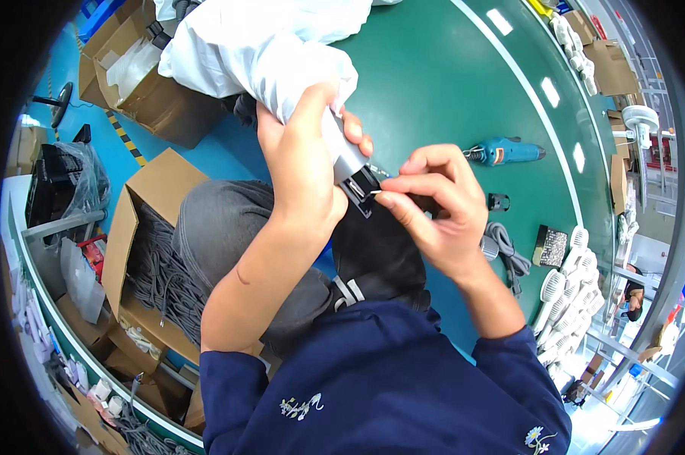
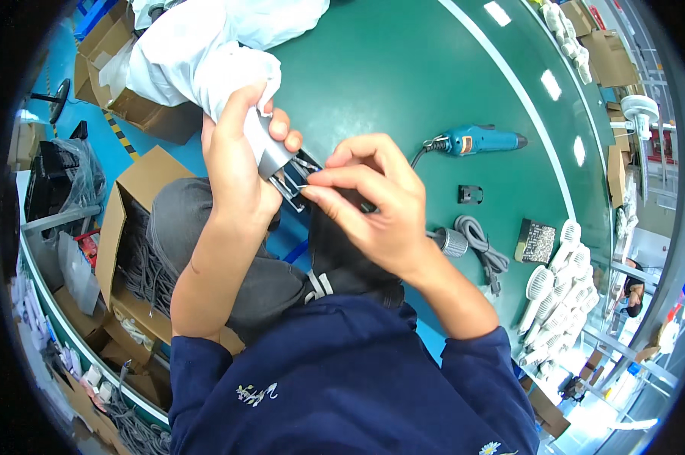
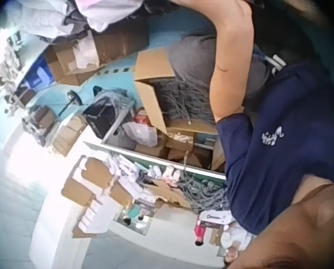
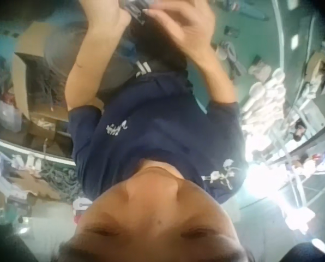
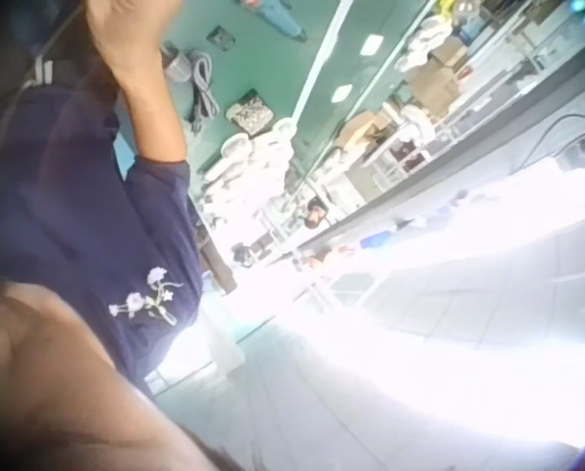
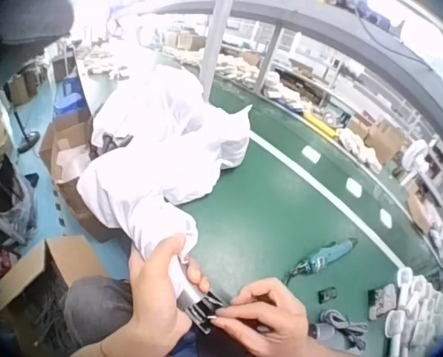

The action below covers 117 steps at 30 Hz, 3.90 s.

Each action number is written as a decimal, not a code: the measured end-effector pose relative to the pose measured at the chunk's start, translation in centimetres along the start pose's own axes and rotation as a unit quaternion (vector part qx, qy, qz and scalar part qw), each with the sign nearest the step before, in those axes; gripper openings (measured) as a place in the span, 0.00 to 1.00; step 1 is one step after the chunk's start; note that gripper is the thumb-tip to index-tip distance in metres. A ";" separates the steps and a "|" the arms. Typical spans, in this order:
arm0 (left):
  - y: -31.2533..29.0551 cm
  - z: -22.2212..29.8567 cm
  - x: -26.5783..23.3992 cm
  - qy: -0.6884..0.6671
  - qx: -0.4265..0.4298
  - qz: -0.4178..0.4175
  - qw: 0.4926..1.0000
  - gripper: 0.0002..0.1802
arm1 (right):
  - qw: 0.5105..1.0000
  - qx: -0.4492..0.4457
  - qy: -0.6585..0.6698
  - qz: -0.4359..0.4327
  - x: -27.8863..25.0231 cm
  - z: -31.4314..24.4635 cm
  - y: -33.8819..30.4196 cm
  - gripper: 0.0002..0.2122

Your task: Assembling hand-held hair dryers by connecting internal wiring and using an electric screwdriver to secure components.

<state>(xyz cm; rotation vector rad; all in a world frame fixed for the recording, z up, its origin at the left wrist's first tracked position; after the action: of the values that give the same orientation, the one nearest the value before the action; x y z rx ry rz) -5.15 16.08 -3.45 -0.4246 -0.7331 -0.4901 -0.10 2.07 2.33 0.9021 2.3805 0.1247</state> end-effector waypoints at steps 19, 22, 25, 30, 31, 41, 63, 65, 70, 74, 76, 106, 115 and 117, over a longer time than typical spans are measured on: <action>0.3 0.5 0.2 -0.023 0.034 0.032 0.999 0.16 | 0.996 -0.039 -0.056 0.053 1.0 -0.9 -0.6 0.08; 0.2 0.4 0.2 -0.023 0.031 0.031 0.999 0.17 | 0.997 -0.029 -0.044 0.061 1.0 -0.6 -0.7 0.08; 0.2 0.4 0.0 -0.017 0.028 0.035 0.999 0.16 | 0.997 -0.029 -0.038 0.054 1.0 -0.4 -0.7 0.08; 0.1 0.3 0.2 -0.024 0.035 0.034 0.999 0.16 | 0.997 -0.024 -0.040 0.063 1.1 -0.5 -0.7 0.08; 0.1 0.2 0.1 -0.024 0.034 0.034 0.999 0.16 | 0.996 -0.031 -0.047 0.066 1.2 -0.6 -0.7 0.08; -0.3 -0.4 -0.4 -0.020 0.038 0.051 0.998 0.20 | 1.000 0.006 -0.026 0.003 2.2 0.4 0.2 0.06; -2.6 -11.4 3.3 -0.039 -0.078 -0.055 0.995 0.20 | 0.946 0.307 -0.076 -0.065 -7.8 7.2 -7.7 0.15; -3.3 -12.3 4.1 -0.121 -0.150 -0.054 0.980 0.22 | 0.963 0.265 -0.042 0.035 -8.5 7.3 -7.8 0.14; -7.4 -11.5 4.2 0.045 -0.222 -0.159 0.961 0.35 | 0.966 0.255 -0.029 0.018 -8.6 7.3 -7.3 0.14; -7.8 -11.8 3.9 0.101 -0.273 -0.148 0.945 0.34 | 0.969 0.184 -0.148 0.075 -8.6 5.6 -7.0 0.13; -7.6 -12.0 3.5 0.127 -0.269 -0.162 0.941 0.33 | 0.968 0.185 -0.161 0.061 -8.0 5.4 -7.1 0.12; -6.7 -12.1 3.7 0.095 -0.248 -0.213 0.940 0.14 | 0.679 0.557 0.472 -0.080 -4.0 10.9 -9.7 0.15; -7.0 -11.9 3.7 0.135 -0.298 -0.197 0.924 0.18 | 0.931 0.354 0.056 0.070 -7.2 7.5 -7.2 0.10; -6.8 -10.8 3.7 0.131 -0.288 -0.178 0.932 0.20 | 0.869 0.460 0.172 0.052 -6.4 9.9 -8.6 0.09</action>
<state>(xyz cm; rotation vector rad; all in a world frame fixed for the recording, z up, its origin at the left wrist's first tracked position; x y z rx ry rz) -0.94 3.90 -6.74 -0.7618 -0.3918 -1.0947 4.25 -9.72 -5.08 1.5255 2.7103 -0.9693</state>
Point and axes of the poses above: each hand's wrist, its own y-axis towards the middle knuckle, its own x-axis out of the palm, z = x × y, the point moved 8 cm from there along y, towards the middle knuckle, and after that the axes turned 8 degrees about x, right-handed, at the moved point
